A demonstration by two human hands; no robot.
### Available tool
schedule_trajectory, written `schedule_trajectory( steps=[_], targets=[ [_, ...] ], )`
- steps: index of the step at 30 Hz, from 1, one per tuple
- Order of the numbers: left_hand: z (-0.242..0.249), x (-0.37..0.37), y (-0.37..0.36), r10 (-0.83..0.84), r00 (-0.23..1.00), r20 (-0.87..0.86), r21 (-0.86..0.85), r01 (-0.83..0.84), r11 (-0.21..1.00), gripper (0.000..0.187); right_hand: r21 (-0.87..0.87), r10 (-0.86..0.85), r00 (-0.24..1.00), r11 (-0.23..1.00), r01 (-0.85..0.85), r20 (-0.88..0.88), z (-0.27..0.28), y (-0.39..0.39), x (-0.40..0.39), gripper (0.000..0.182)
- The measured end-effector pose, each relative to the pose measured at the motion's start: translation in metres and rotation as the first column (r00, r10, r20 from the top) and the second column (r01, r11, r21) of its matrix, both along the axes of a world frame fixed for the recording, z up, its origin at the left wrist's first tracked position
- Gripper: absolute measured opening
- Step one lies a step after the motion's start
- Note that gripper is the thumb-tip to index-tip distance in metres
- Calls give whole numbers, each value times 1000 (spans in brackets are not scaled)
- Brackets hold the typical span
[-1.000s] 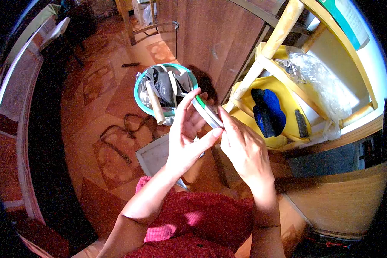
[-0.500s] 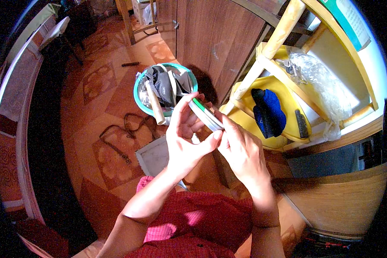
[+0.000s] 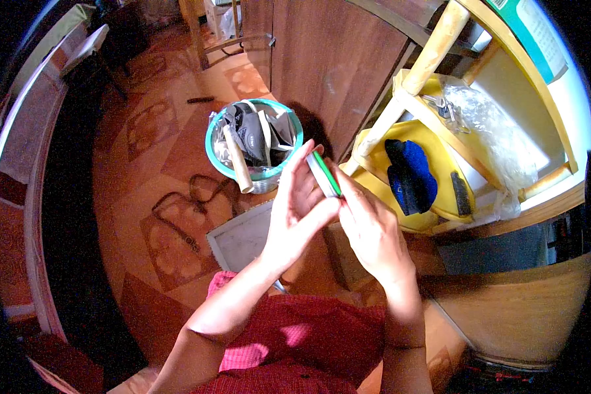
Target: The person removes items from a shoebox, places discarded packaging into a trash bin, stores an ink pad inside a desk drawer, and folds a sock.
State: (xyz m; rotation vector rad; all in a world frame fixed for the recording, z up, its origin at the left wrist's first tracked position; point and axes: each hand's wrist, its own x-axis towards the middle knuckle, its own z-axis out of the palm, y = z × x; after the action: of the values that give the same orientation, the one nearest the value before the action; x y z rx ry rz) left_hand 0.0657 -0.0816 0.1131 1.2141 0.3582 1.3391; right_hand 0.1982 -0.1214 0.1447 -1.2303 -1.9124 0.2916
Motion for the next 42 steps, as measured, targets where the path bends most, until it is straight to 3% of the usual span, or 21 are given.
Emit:
schedule_trajectory(
  steps=[1, 5, 10, 12, 13, 15, 17, 19, 21, 23, 27, 28, 29, 31, 34, 38, 42],
  targets=[
    [1, 0, -1, -36, 996, 77, -161, 48, 986, 76, -33, -7, 1000, 999, 7, 15, 1, -1, -2, 43],
    [3, -3, 1, -3, 1000, -8, -45, 3, 999, 70, 98, -63, 995, 994, 55, 84, -3, 0, -4, 48],
    [0, -2, 0, -50, 998, 48, -94, 54, 994, 70, 126, -111, 989, 987, 99, 96, 4, -2, -1, 50],
    [-4, -5, 4, -77, 995, 62, -148, 86, 985, 70, 144, -190, 981, 970, 194, -41, 6, -5, -4, 45],
    [-2, -2, 3, -186, 941, 283, -272, 265, 925, 72, 3, -310, 951, 951, 310, 3, 14, -12, -3, 40],
    [1, -3, 5, -224, 877, 426, -333, 382, 862, 75, 103, -336, 941, 935, 339, -41, 20, -13, -2, 37],
    [8, -8, 2, -252, 873, 418, -373, 418, 828, 75, 105, -337, 939, 934, 342, -63, 20, -13, -3, 35],
    [13, -6, 3, -274, 823, 498, -308, 463, 831, 75, 258, -319, 945, 909, 328, -79, 19, -11, -1, 39],
    [13, -6, 5, -292, 790, 539, -284, 497, 820, 74, 184, -318, 945, 927, 326, -73, 22, -15, 0, 39],
    [12, -6, 6, -306, 766, 565, -293, 533, 794, 75, 288, -343, 936, 891, 351, -79, 22, -12, -1, 41],
    [7, -6, 9, -329, 687, 647, -289, 621, 729, 76, 165, -385, 842, 867, 470, -377, 15, -7, 1, 37],
    [9, -5, 10, -327, 690, 645, -284, 614, 737, 76, 134, -457, 819, 840, 526, -347, 18, -9, 9, 34],
    [10, -5, 11, -323, 693, 645, -278, 606, 746, 76, 285, -397, 851, 820, 497, -343, 19, -6, 14, 35],
    [11, -5, 12, -328, 691, 644, -265, 604, 752, 75, 192, -229, 932, 938, 288, -280, 26, -18, 17, 38],
    [12, -4, 9, -314, 708, 633, -278, 587, 761, 75, 68, -3, 1000, 998, 4, -5, 22, -20, 2, 52],
    [14, -6, 7, -287, 734, 615, -312, 561, 767, 77, -25, -90, 963, 995, 100, 255, 22, -21, -9, 60],
    [14, -6, 7, -284, 747, 601, -314, 547, 776, 76, -23, -123, 942, 990, 137, 313, 23, -20, -12, 59]
  ],
)
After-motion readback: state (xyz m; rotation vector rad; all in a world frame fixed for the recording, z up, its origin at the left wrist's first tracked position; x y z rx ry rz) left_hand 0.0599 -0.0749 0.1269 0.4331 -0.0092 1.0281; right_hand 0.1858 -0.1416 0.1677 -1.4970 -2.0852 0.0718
